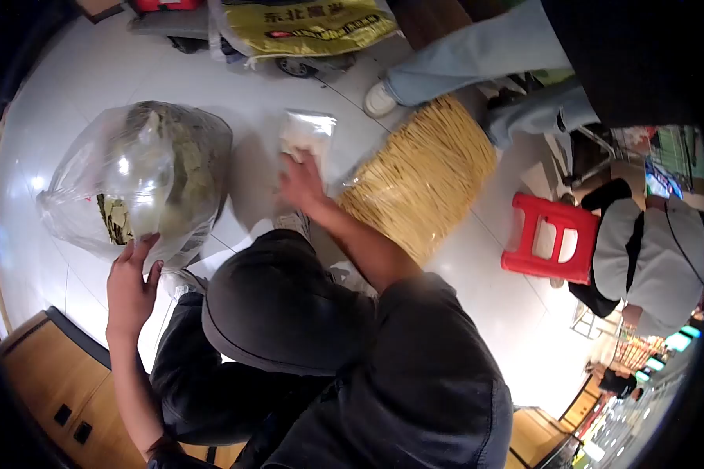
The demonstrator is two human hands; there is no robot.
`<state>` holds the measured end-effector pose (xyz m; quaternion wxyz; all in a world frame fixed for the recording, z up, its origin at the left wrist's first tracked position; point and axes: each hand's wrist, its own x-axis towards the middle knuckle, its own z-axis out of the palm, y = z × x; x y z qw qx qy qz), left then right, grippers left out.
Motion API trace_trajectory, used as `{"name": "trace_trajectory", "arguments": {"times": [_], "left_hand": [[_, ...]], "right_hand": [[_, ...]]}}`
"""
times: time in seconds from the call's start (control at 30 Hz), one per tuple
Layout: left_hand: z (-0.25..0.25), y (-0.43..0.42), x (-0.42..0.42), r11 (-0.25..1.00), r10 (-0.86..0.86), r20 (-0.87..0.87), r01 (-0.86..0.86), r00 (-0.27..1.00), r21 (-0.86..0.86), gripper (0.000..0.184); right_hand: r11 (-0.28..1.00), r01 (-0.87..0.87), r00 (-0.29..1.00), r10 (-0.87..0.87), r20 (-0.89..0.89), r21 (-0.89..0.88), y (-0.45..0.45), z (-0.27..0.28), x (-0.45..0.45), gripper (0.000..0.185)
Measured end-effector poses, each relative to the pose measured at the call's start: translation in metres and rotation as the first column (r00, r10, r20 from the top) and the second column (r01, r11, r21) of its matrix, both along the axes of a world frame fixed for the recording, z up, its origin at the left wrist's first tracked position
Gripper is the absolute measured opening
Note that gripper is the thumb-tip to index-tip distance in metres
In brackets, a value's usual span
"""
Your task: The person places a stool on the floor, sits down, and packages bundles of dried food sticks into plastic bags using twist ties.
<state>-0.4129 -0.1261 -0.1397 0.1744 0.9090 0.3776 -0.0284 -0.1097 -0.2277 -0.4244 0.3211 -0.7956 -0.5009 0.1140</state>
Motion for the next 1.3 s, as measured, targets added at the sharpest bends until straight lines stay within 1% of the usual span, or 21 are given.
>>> {"name": "trace_trajectory", "arguments": {"times": [0.03,0.1,0.17,0.2,0.27,0.3,0.37,0.4,0.43,0.5,0.53,0.6,0.63,0.7,0.73,0.9,0.97,1.0,1.1,1.13,1.3], "left_hand": [[0.003,-0.001,0.003,1.0,0.011,0.01,-0.011,1.0,-0.001,0.037],[0.006,-0.005,0.006,1.0,-0.013,0.031,0.013,0.999,-0.002,0.037],[0.013,-0.009,0.011,0.999,-0.019,0.002,0.019,1.0,-0.038,0.037],[0.014,-0.011,0.013,1.0,-0.018,0.016,0.019,1.0,-0.022,0.036],[0.02,-0.015,0.017,0.999,0.007,0.006,-0.007,1.0,-0.04,0.036],[0.021,-0.017,0.017,0.999,0.003,-0.008,-0.003,1.0,-0.038,0.036],[0.024,-0.021,0.015,1.0,-0.017,0.007,0.017,1.0,-0.013,0.036],[0.027,-0.025,0.015,1.0,-0.02,-0.003,0.02,1.0,-0.012,0.036],[0.033,-0.029,0.016,0.999,0.007,-0.041,-0.008,0.999,-0.032,0.038],[0.04,-0.037,0.014,0.998,0.031,-0.093,-0.036,0.995,-0.054,0.039],[0.043,-0.041,0.012,0.998,0.041,-0.118,-0.046,0.992,-0.043,0.041],[0.047,-0.05,0.008,0.998,0.048,-0.152,-0.054,0.987,-0.036,0.043],[0.049,-0.054,0.006,0.997,0.057,-0.144,-0.064,0.988,-0.043,0.044],[0.051,-0.061,0.003,0.996,0.058,-0.145,-0.067,0.988,-0.054,0.045],[0.051,-0.064,0.002,0.997,0.051,-0.128,-0.059,0.99,-0.058,0.044],[0.049,-0.07,-0.004,0.995,0.066,-0.088,-0.072,0.994,-0.067,0.043],[0.05,-0.069,-0.006,0.992,0.074,-0.051,-0.078,0.996,-0.101,0.044],[0.051,-0.069,-0.005,0.991,0.083,-0.053,-0.088,0.995,-0.101,0.044],[0.048,-0.069,-0.007,0.993,0.083,-0.065,-0.089,0.994,-0.082,0.044],[0.049,-0.071,-0.006,0.992,0.092,-0.071,-0.098,0.993,-0.081,0.044],[0.042,-0.069,-0.015,0.997,0.04,-0.051,-0.044,0.998,-0.064,0.044]], "right_hand": [[0.988,0.099,0.973,-0.071,0.222,-0.122,-0.034,0.006,0.013,0.056],[0.864,0.219,0.969,-0.138,0.207,-0.453,-0.1,0.014,0.036,0.074],[0.623,0.271,0.96,-0.235,0.154,-0.734,-0.147,0.03,0.036,0.094],[0.619,0.263,0.96,-0.243,0.138,-0.74,-0.163,0.033,0.04,0.094],[0.547,0.161,0.889,-0.442,-0.119,-0.822,-0.187,0.035,0.044,0.108],[0.547,0.152,0.886,-0.445,-0.132,-0.823,-0.192,0.031,0.046,0.108],[0.606,0.048,0.928,-0.32,-0.188,-0.794,-0.191,0.039,0.046,0.116],[0.501,-0.037,0.938,-0.282,-0.203,-0.865,-0.185,0.052,0.047,0.12],[0.501,-0.044,0.935,-0.284,-0.212,-0.865,-0.19,0.049,0.05,0.12],[0.52,-0.167,0.974,-0.048,-0.223,-0.838,-0.202,0.04,0.06,0.113],[0.519,-0.174,0.971,-0.05,-0.233,-0.837,-0.2,0.042,0.066,0.113],[0.223,-0.378,0.917,-0.047,-0.397,-0.899,-0.195,0.054,0.081,0.1],[0.22,-0.385,0.913,-0.051,-0.404,-0.897,-0.2,0.068,0.08,0.1],[0.372,-0.441,0.857,-0.097,-0.507,-0.817,-0.21,0.105,0.074,0.088],[0.362,-0.467,0.764,-0.294,-0.575,-0.807,-0.208,0.133,0.07,0.088],[0.483,-0.513,0.728,-0.194,-0.658,-0.709,-0.244,0.142,0.064,0.076],[0.644,-0.409,0.775,-0.129,-0.619,-0.647,-0.257,0.117,0.059,0.066],[0.734,-0.323,0.815,-0.105,-0.57,-0.597,-0.263,0.109,0.053,0.049],[0.844,-0.257,0.897,0.026,-0.442,-0.471,-0.264,0.089,0.05,0.035],[0.856,-0.134,0.907,-0.097,-0.41,-0.499,-0.256,0.096,0.046,0.025],[0.908,-0.022,0.951,-0.11,-0.29,-0.417,-0.233,0.107,0.064,0.022]]}}
